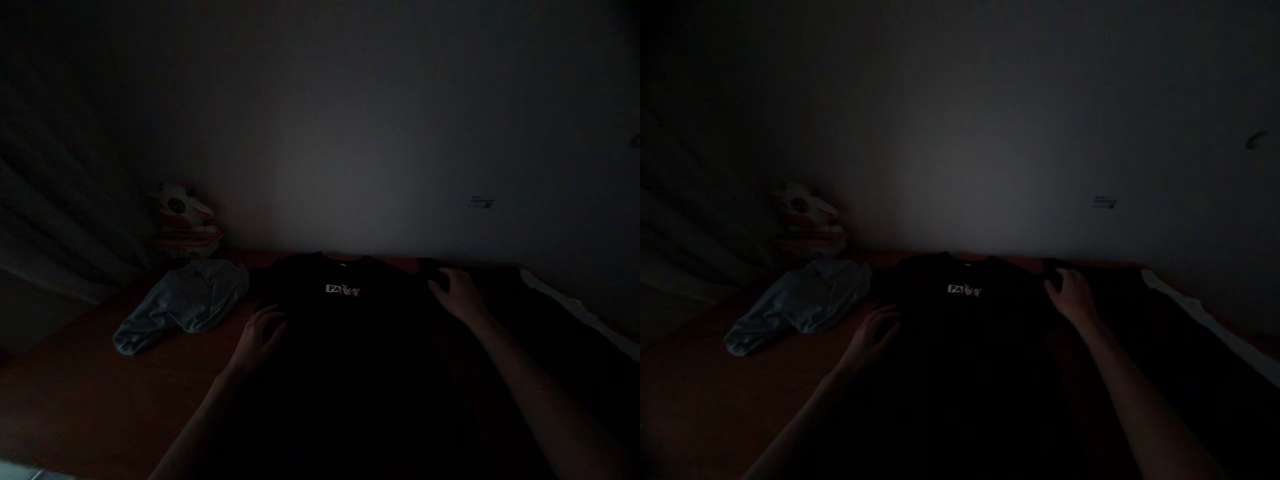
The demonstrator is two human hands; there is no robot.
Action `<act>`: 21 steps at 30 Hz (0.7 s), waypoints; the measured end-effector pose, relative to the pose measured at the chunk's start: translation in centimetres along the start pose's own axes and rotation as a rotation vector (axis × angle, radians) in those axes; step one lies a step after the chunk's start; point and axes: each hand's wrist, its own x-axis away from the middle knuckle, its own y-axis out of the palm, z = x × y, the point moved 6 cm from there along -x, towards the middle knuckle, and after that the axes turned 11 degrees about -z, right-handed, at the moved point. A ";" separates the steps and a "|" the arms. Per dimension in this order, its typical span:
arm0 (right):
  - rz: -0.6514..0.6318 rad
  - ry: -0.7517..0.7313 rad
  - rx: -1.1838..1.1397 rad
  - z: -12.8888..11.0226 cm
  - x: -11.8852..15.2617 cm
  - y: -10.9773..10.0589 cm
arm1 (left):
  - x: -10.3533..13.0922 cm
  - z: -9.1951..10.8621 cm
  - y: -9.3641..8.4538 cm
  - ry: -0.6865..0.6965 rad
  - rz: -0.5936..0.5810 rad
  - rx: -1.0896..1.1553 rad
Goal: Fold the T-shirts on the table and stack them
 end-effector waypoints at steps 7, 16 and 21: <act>-0.684 -0.207 -0.247 -5.5 15.1 1.4 | 3.0 2.0 -3.1 0.010 -0.267 0.150; -0.623 -0.035 -0.271 1.0 26.5 -0.3 | 14.7 1.3 -6.2 -0.106 -0.482 -0.082; -0.374 0.099 -0.329 2.4 24.5 -2.6 | 14.0 -0.2 -8.6 -0.174 -0.355 -0.049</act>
